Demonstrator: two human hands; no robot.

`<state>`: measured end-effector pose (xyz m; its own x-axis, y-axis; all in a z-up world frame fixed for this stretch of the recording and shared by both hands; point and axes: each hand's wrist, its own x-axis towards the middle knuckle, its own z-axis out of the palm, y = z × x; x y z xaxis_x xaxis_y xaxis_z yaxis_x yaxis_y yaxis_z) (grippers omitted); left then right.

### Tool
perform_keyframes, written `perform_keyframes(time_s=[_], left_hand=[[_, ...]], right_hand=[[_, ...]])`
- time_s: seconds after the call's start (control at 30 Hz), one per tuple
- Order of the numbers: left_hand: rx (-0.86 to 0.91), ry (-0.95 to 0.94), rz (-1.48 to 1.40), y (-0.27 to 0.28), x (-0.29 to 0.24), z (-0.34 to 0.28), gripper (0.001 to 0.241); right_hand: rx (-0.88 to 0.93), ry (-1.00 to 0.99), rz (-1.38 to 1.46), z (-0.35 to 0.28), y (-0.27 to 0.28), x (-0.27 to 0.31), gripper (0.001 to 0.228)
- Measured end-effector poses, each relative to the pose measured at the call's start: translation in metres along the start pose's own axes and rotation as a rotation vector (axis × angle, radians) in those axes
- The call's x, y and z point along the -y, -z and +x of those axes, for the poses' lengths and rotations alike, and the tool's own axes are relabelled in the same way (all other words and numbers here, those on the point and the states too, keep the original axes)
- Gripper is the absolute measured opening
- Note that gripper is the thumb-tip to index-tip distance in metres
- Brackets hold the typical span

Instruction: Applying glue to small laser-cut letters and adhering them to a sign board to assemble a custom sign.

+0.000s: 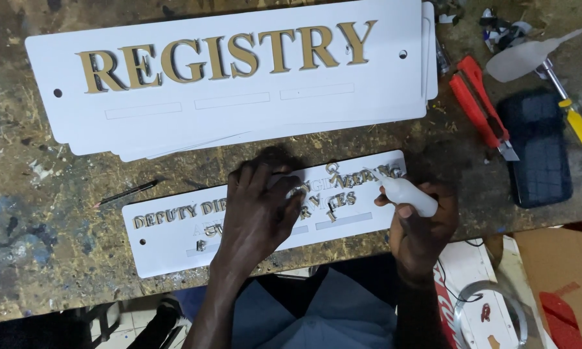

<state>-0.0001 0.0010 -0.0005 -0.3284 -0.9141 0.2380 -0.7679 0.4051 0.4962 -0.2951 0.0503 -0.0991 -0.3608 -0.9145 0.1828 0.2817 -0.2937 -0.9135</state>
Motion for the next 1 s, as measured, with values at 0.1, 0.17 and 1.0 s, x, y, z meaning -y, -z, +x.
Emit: perform_keyframes(time_s=[0.1, 0.17, 1.0], left_hand=[[0.005, 0.009, -0.013, 0.002, -0.002, 0.001, 0.02], [0.008, 0.012, -0.004, 0.001, -0.002, 0.0, 0.02], [0.099, 0.028, -0.091, 0.007, 0.006, -0.003, 0.033]], right_hand=[[0.008, 0.007, -0.029, -0.003, 0.006, -0.006, 0.05], [0.009, 0.002, -0.009, -0.004, 0.011, -0.009, 0.049], [-0.015, 0.007, -0.003, -0.002, 0.003, -0.003, 0.052]])
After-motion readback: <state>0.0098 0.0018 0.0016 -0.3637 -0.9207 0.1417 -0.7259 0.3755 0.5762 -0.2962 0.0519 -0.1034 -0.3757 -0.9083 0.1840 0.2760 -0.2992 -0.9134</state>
